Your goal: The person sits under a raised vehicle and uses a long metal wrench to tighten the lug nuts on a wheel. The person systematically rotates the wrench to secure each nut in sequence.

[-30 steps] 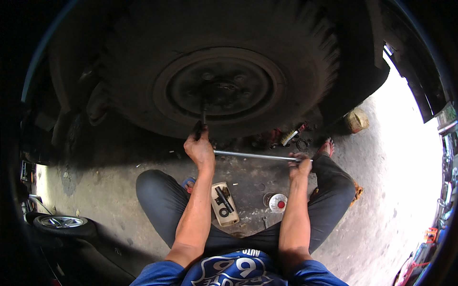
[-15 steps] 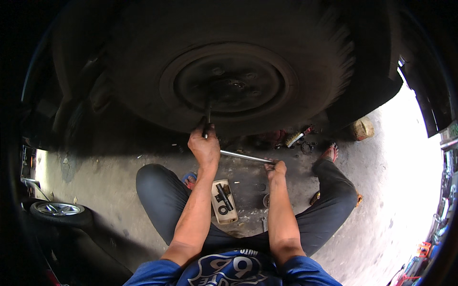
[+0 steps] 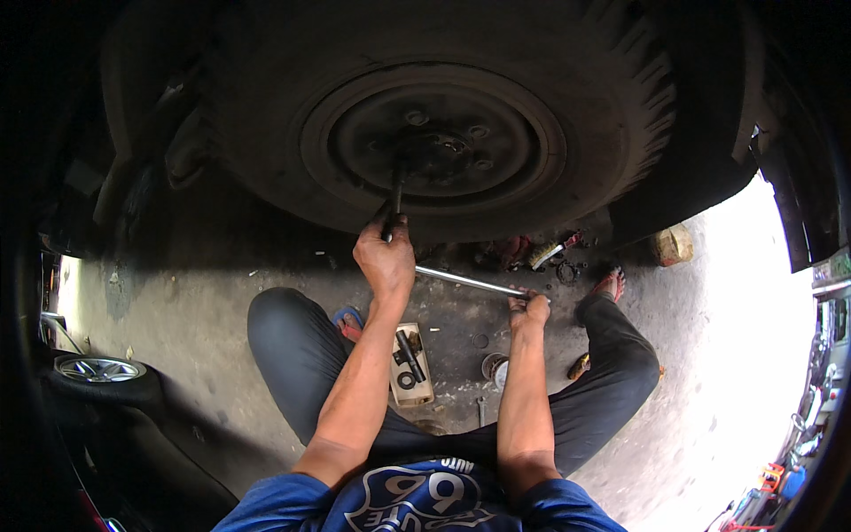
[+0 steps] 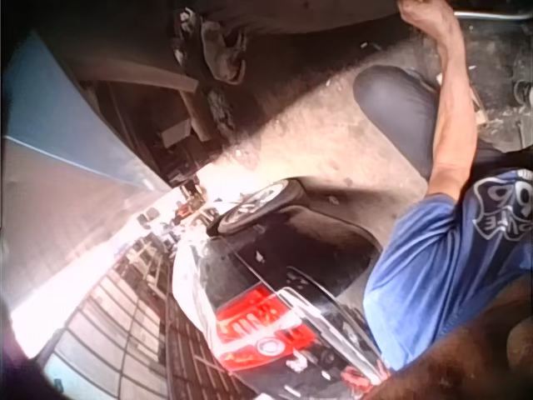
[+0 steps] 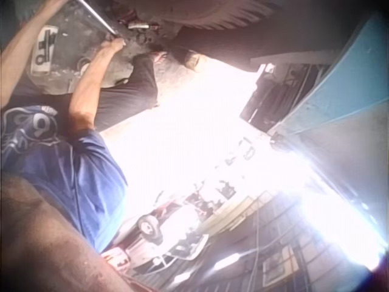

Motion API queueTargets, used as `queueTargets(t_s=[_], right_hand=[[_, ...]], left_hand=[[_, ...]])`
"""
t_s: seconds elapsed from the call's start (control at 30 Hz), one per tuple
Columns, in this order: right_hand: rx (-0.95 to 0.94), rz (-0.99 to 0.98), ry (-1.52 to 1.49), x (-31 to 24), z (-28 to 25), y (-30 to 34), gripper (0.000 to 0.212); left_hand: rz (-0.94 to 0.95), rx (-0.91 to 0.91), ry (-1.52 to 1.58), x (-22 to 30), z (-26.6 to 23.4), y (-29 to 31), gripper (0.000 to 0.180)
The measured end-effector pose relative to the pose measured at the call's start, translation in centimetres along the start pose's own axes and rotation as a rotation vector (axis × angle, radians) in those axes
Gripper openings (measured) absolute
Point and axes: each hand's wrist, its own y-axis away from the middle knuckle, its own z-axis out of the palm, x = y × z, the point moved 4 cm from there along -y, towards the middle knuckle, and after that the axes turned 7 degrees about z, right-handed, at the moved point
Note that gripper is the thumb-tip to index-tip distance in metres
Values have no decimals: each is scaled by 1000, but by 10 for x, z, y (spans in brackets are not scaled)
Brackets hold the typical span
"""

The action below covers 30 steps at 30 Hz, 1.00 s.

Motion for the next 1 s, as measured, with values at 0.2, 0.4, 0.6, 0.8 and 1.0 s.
queueTargets(t_s=[0.2,0.4,0.6,0.8,1.0], right_hand=[[41,-12,-7,-1,-6,-5,16],[26,14,13,1,-7,-13,16],[-3,24,-13,7,-9,-21,14],[20,35,-14,12,-10,-21,14],[21,42,-18,9,-5,-10,14]], left_hand=[[16,11,6,-3,-1,0,27],[37,7,17,3,0,-1,26],[-35,-28,1,2,-2,-1,25],[0,-17,-18,3,-2,-3,27],[-9,-16,-18,1,1,0,29]])
